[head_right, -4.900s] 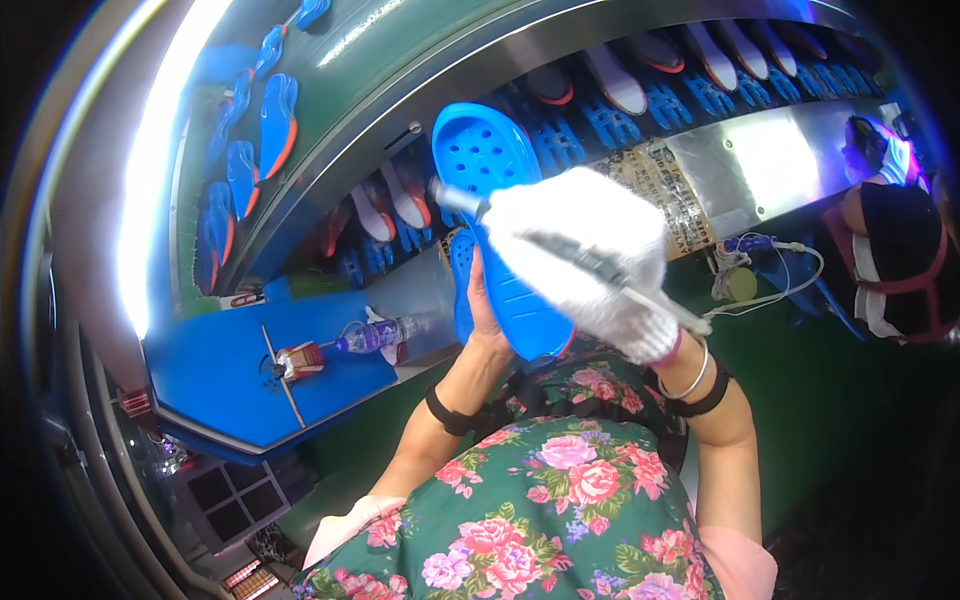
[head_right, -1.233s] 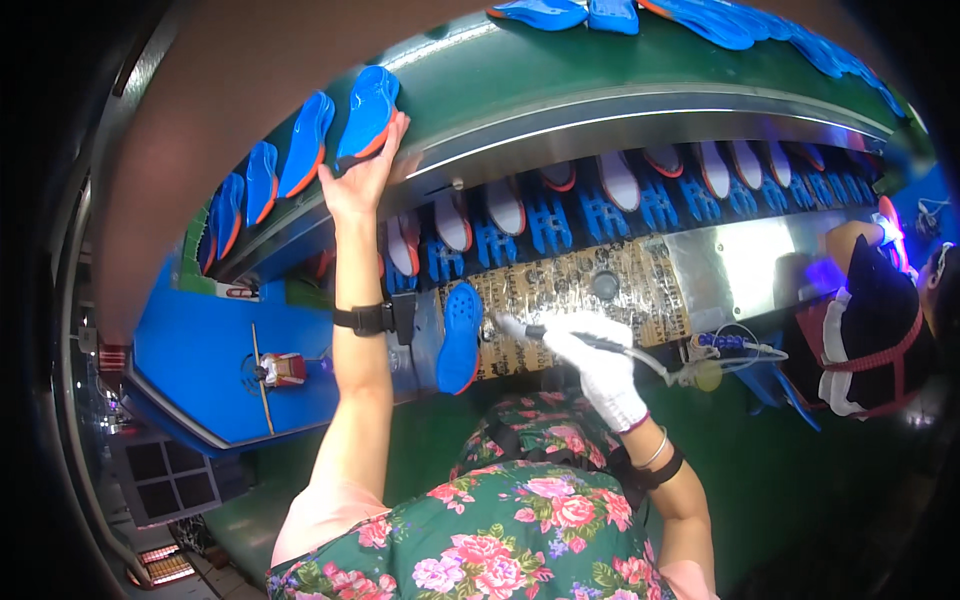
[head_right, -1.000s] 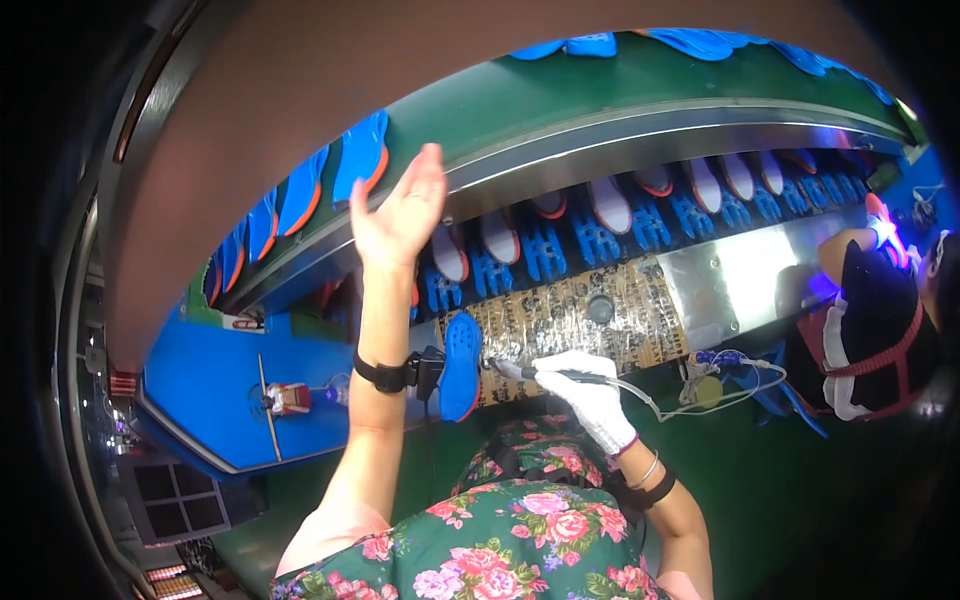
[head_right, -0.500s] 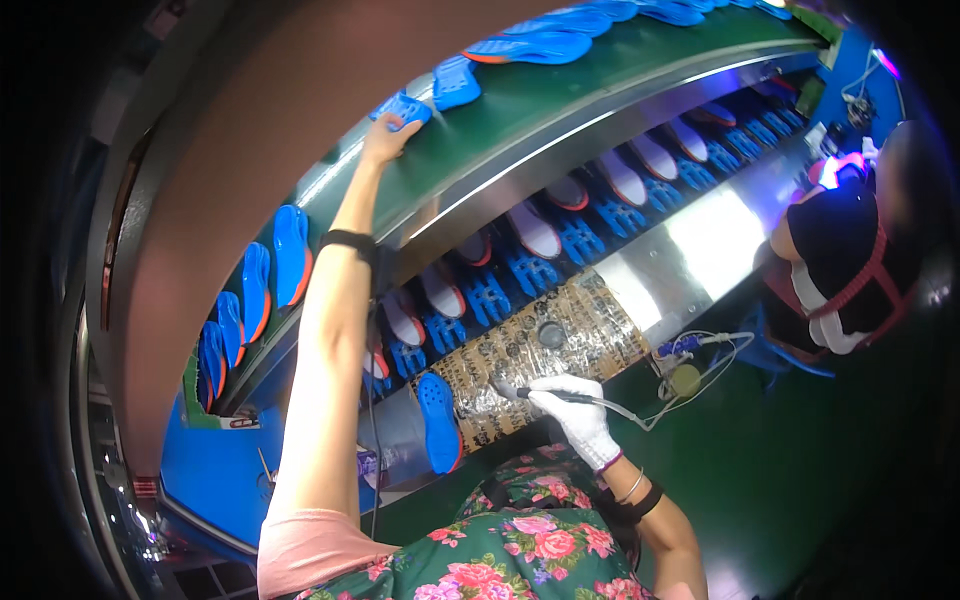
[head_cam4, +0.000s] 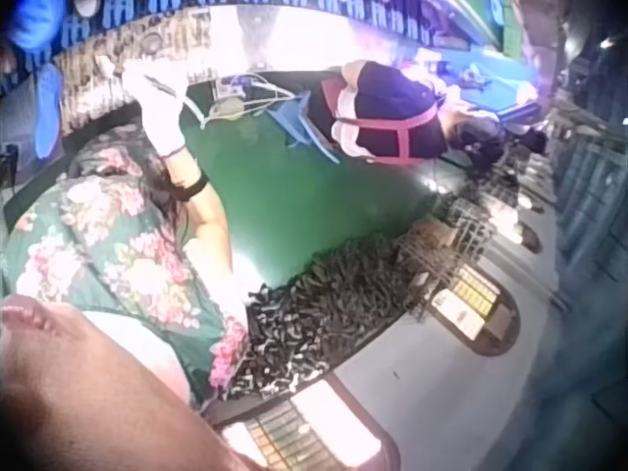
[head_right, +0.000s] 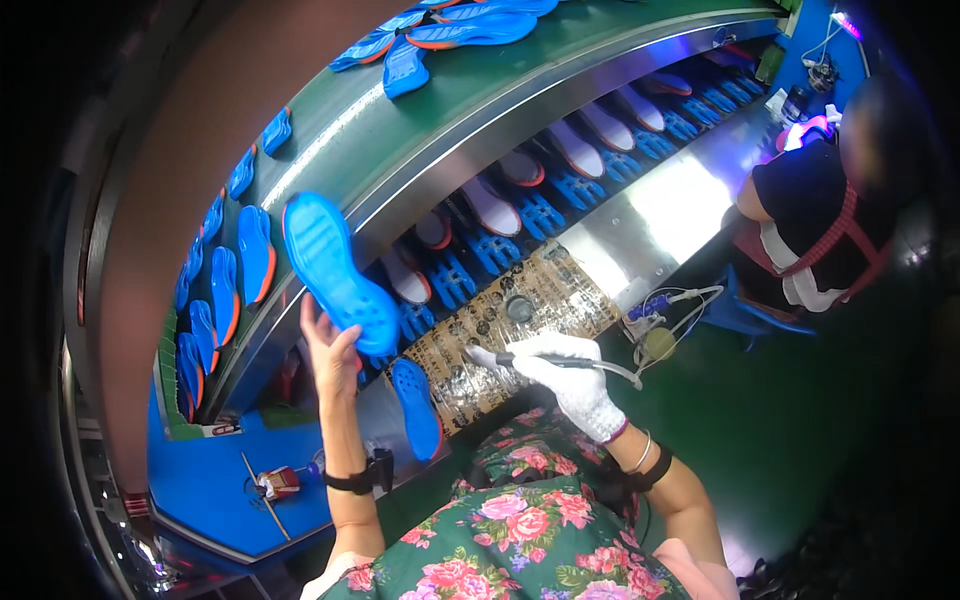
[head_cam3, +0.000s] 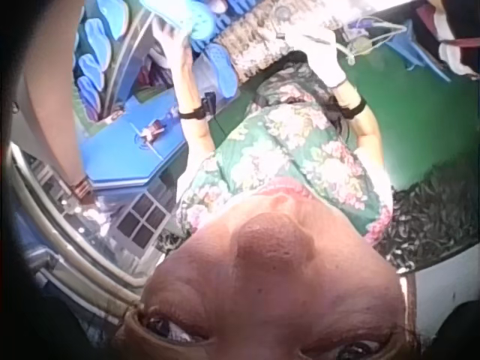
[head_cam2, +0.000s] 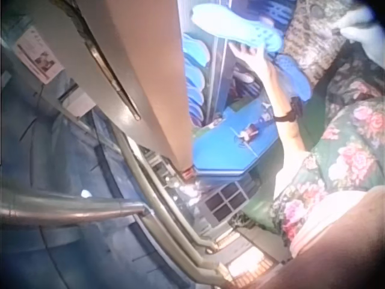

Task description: The person picks up a blue shoe sole from a conveyor belt, applies a liquid to its surface using a brush, and places it back onto the belt, repeating the process for several soles.

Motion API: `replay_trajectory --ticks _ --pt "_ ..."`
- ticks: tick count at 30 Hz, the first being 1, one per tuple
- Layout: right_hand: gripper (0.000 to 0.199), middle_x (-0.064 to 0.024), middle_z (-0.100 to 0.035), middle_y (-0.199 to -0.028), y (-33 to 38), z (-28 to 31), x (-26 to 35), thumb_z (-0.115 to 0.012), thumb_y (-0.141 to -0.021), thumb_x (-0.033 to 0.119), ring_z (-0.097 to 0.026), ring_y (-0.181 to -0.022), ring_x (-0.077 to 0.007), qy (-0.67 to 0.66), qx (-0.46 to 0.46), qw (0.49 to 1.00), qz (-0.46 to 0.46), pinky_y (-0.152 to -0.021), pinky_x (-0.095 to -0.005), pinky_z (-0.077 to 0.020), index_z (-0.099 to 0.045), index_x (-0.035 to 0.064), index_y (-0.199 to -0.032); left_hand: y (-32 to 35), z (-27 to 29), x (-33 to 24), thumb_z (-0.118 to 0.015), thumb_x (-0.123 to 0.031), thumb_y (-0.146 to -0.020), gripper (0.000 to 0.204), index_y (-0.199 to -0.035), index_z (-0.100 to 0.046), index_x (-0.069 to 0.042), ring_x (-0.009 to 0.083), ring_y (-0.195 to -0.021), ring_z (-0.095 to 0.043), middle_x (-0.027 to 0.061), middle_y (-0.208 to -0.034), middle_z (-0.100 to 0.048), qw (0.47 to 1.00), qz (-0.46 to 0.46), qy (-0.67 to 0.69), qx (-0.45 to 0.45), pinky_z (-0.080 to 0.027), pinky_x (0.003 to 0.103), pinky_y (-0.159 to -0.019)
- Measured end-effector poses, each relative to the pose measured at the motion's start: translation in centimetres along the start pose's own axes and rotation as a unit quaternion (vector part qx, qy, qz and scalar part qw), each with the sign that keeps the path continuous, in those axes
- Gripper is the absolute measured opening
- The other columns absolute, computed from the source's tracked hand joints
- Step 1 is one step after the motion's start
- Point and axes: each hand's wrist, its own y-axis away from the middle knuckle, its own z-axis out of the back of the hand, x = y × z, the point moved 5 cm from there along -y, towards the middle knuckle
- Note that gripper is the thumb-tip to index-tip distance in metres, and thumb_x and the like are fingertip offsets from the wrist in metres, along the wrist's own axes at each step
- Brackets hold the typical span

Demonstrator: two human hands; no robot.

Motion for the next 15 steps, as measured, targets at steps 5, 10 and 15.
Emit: replay_trajectory --ticks 5,10,15 --pt "0.019 -0.0087 -0.076 -0.099 -1.5 -3.2 4.5 -0.073 -0.088 -0.002 -0.069 -0.084 -0.0128 -0.007 0.033 0.996 0.085 -0.074 -0.0266 -0.0548 -0.078 -0.0024 -0.106 1.4 -0.4 7.6 -0.062 -0.007 -0.075 0.057 -0.130 -0.057 0.006 0.0316 -0.104 -0.070 0.0167 -0.114 -0.071 0.949 0.230 0.207 0.058 -0.055 0.045 -0.099" --pt "0.017 -0.0159 -0.077 -0.102 -2.3 -6.9 8.0 -0.078 -0.080 -0.006 -0.073 -0.092 -0.0216 0.084 0.055 0.968 0.230 -0.081 -0.0333 -0.0582 -0.078 -0.0003 -0.096 5.7 -6.1 6.3 -0.063 -0.015 -0.071 0.069 -0.136 -0.054 0.009 0.0368 -0.108 -0.070 0.0223 -0.120 -0.070 0.921 0.188 0.280 0.194 -0.056 0.048 -0.101" --pt "0.015 -0.0118 -0.078 -0.093 -3.1 -8.5 9.1 -0.080 -0.080 -0.003 -0.074 -0.086 -0.0215 0.210 0.078 0.925 0.308 -0.079 -0.0334 -0.0581 -0.079 0.0015 -0.094 10.7 -8.4 5.4 -0.061 -0.070 -0.090 0.088 -0.146 -0.048 -0.003 0.0324 -0.110 -0.068 0.0158 -0.126 -0.067 0.923 0.157 0.318 0.149 -0.057 0.047 -0.098"
